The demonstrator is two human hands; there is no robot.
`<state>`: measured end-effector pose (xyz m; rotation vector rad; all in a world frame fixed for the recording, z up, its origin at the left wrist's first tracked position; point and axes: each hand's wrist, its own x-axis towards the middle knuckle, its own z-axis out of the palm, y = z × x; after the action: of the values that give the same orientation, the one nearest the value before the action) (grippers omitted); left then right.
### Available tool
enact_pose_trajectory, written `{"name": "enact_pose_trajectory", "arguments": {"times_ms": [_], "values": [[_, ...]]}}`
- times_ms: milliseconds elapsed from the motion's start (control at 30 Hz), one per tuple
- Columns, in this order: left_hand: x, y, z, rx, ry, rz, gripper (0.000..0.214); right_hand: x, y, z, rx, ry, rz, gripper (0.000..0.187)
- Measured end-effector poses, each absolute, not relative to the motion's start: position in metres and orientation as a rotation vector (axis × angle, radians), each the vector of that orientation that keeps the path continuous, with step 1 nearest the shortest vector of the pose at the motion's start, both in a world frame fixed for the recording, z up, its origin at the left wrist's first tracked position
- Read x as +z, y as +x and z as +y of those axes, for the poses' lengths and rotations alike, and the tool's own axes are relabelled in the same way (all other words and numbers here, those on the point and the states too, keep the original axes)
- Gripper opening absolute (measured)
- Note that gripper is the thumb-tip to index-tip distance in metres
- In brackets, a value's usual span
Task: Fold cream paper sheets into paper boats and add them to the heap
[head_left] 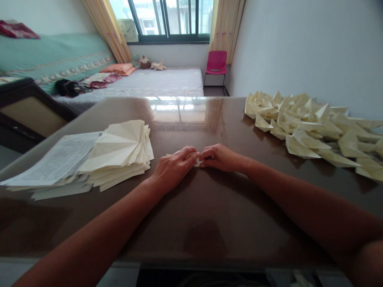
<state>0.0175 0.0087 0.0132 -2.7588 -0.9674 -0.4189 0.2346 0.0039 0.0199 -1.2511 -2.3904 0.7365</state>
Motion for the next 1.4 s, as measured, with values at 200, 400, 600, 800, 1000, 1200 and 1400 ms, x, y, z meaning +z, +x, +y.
{"name": "enact_pose_trajectory", "arguments": {"times_ms": [200, 400, 600, 800, 1000, 1200, 1400], "values": [[0.015, 0.020, 0.007, -0.401, -2.721, -1.019, 0.027, 0.021, 0.237, 0.006, 0.922, -1.260, -2.245, 0.018], [0.015, 0.022, 0.007, -0.407, -2.752, -1.043, 0.027, 0.018, 0.237, 0.008, 1.016, -1.250, -2.213, 0.016], [0.016, 0.021, 0.006, -0.374, -2.742, -1.028, 0.027, 0.012, 0.231, 0.005, 0.790, -1.318, -2.227, 0.012], [0.016, 0.020, 0.005, -0.357, -2.741, -1.020, 0.025, 0.024, 0.230, -0.002, 0.630, -1.351, -2.464, 0.018], [0.014, 0.020, 0.003, -0.406, -2.735, -1.011, 0.027, 0.037, 0.220, -0.018, 0.328, -1.503, -2.637, 0.022], [0.011, 0.017, 0.009, -0.546, -2.781, -1.039, 0.029, 0.025, 0.220, -0.012, 0.192, -1.608, -2.485, 0.034], [0.003, 0.006, 0.031, -0.752, -2.668, -1.347, 0.031, 0.024, 0.251, 0.016, 0.614, -1.527, -2.450, 0.026]]}}
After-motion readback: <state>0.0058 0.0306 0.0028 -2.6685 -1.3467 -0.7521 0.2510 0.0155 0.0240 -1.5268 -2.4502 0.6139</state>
